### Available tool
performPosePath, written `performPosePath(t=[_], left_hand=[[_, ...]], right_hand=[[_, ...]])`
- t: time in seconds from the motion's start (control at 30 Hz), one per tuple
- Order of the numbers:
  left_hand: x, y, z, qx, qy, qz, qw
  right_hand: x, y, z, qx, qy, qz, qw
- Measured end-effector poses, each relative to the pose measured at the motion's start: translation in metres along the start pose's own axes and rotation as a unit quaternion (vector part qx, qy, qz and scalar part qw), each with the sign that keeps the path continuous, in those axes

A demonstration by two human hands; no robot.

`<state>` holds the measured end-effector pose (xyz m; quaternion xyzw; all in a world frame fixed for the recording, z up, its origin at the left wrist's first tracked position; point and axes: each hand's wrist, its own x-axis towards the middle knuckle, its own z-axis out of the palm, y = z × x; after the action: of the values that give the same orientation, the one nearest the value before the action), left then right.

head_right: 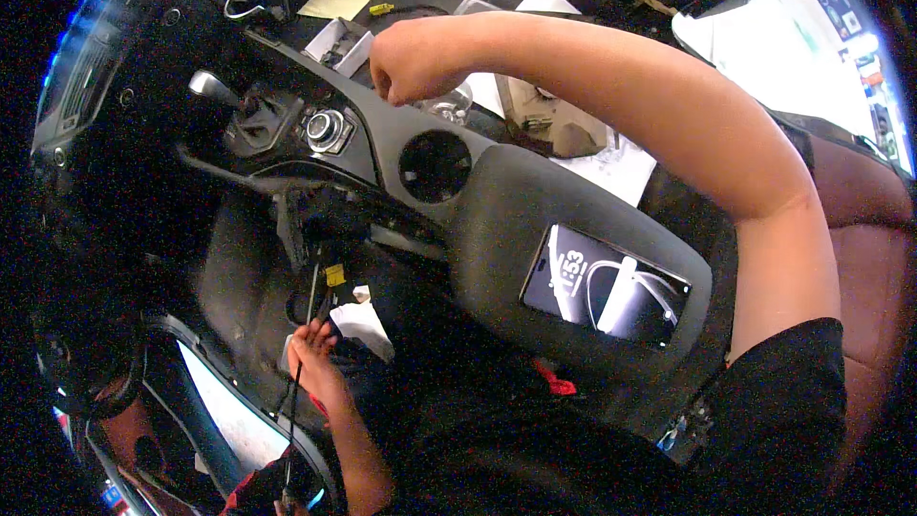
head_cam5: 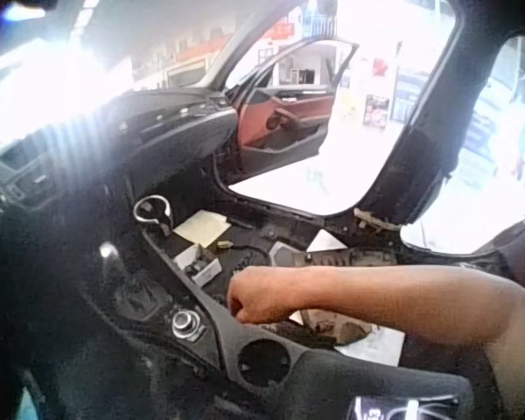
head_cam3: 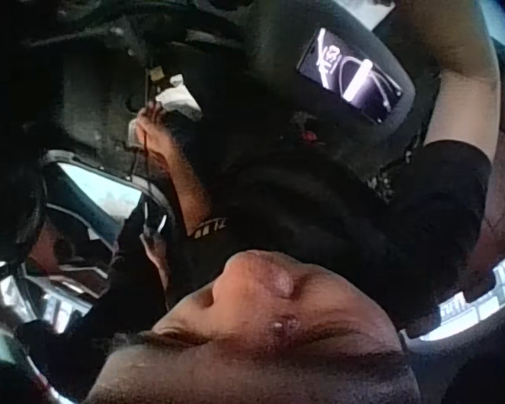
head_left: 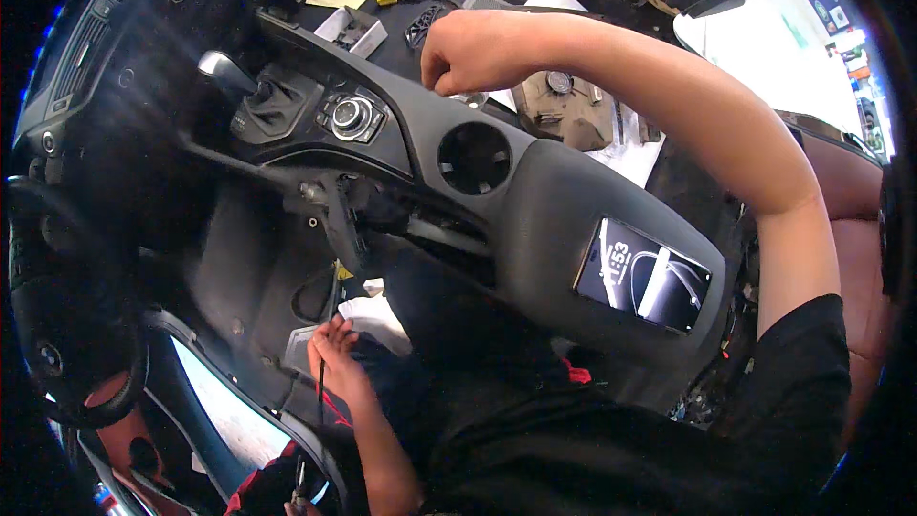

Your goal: Disassembling and working on the center console and handbrake area of a car interior.

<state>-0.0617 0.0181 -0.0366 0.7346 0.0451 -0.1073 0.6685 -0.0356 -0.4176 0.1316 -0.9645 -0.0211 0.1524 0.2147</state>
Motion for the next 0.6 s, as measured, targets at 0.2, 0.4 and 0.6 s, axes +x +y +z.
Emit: performPosePath(t=[0.2, 0.4, 0.6], left_hand=[[0.027, 0.002, 0.073, -0.05, -0.109, -0.025, 0.992], [0.035, 0.017, 0.124, -0.043, -0.159, -0.05, 0.985], [0.024, 0.014, 0.139, -0.15, -0.147, -0.076, 0.975]], right_hand=[[0.051, -0.024, 0.051, -0.033, -0.064, -0.12, 0.99], [0.067, -0.047, 0.066, -0.111, -0.117, -0.161, 0.974], [0.055, -0.048, 0.073, -0.203, -0.121, -0.165, 0.958]])
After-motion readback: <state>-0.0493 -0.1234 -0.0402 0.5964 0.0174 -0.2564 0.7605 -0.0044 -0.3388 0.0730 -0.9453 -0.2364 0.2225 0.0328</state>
